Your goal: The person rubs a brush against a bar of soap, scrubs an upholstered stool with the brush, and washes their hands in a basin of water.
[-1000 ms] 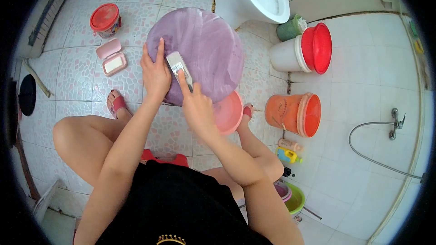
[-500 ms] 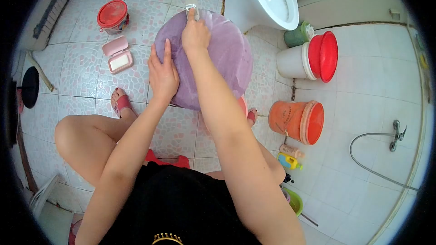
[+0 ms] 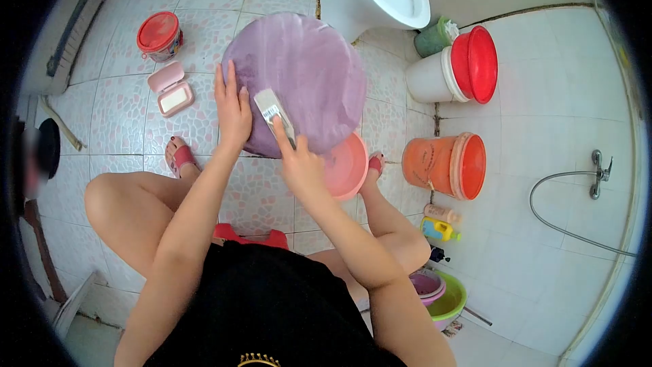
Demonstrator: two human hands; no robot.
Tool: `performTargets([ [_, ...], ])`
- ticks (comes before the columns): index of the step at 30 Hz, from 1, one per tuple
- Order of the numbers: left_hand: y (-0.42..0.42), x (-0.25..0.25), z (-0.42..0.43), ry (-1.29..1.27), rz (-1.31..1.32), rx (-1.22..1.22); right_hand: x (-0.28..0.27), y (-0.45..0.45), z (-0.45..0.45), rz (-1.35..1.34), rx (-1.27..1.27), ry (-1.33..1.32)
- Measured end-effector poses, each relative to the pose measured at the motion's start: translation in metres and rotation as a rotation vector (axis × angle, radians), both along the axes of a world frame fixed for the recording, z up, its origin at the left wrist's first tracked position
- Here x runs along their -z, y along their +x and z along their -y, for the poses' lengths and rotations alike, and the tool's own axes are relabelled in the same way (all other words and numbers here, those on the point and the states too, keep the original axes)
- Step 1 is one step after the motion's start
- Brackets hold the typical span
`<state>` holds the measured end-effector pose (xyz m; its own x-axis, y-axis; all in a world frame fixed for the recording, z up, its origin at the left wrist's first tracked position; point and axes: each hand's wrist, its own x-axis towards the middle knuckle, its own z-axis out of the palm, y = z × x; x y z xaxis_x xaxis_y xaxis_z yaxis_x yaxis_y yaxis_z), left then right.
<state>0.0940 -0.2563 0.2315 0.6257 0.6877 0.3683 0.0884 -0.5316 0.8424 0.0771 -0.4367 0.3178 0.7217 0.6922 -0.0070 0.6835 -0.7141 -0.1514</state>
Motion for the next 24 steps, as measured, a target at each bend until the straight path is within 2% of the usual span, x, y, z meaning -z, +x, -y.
performTargets([
  [3,0.002,0.007,0.002,-0.127,0.139,-0.010,-0.011,-0.005,0.004,-0.035,0.015,-0.061],
  [6,0.002,0.008,0.000,-0.178,0.111,-0.020,-0.017,0.009,-0.024,-0.038,0.009,-0.055],
  [12,0.004,0.014,-0.007,-0.126,0.076,-0.049,0.013,0.064,-0.098,0.060,-0.027,0.052],
  [18,0.004,0.015,-0.005,-0.149,0.072,-0.019,0.025,0.135,-0.174,0.097,0.071,0.055],
  [24,0.005,0.017,-0.006,-0.154,0.092,-0.026,0.029,0.150,-0.192,0.078,0.063,0.056],
])
